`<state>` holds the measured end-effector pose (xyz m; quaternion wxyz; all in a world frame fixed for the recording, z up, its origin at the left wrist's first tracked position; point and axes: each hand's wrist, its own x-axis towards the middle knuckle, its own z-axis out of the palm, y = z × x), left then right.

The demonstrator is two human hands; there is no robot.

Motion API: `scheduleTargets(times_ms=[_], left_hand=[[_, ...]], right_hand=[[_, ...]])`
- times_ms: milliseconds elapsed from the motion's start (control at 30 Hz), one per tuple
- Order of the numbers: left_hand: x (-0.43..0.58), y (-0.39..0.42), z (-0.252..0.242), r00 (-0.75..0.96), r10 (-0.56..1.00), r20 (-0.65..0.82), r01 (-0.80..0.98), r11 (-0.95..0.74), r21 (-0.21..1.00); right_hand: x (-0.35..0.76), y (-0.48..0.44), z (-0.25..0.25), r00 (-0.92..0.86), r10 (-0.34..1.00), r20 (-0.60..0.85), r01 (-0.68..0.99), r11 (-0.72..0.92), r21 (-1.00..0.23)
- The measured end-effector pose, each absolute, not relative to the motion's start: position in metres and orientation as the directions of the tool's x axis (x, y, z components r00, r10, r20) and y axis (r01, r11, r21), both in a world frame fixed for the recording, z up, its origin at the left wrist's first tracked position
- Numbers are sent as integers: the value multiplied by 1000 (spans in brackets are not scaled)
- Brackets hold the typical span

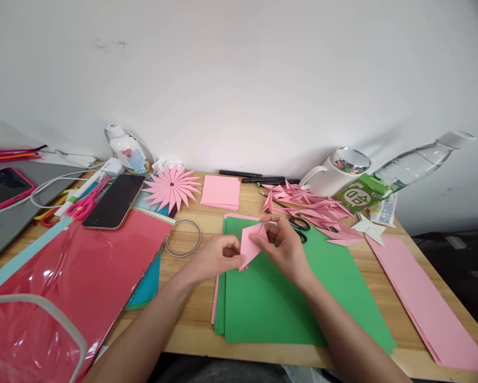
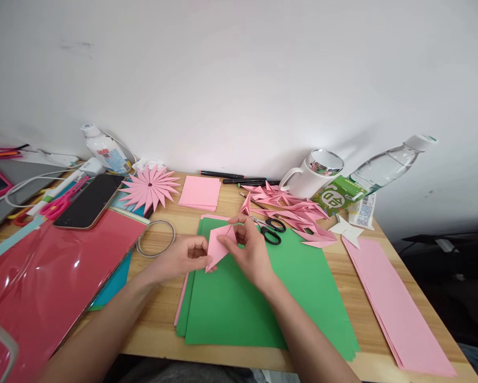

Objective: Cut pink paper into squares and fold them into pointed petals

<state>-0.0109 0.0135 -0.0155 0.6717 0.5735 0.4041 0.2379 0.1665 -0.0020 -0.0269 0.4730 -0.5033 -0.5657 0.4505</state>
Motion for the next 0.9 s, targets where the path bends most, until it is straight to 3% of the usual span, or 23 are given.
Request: scheduleTargets(times_ms=[133,400,533,700,900], left_hand=[[-12,14,-14,463,877,-131,150,69,986],[-7,11,-16,346,922,-172,27,173,984],[-7,12,-17,318,940,-127,-79,159,984],[-6,11,-14,238,966,-102,-40,115,993],[-1,8,-15,190,979,-69,-41,78,996]], right_hand=[[165,-5,-28,-147,986,84,242,118,-963],[161,-5,-28,-44,988,150,238,156,-959],[161,-4,-29,-48,996,69,173,76,-982],[162,-2,-30,-50,997,50,64,54,-997],[163,-2,-32,-21,999,44,49,45,-998]])
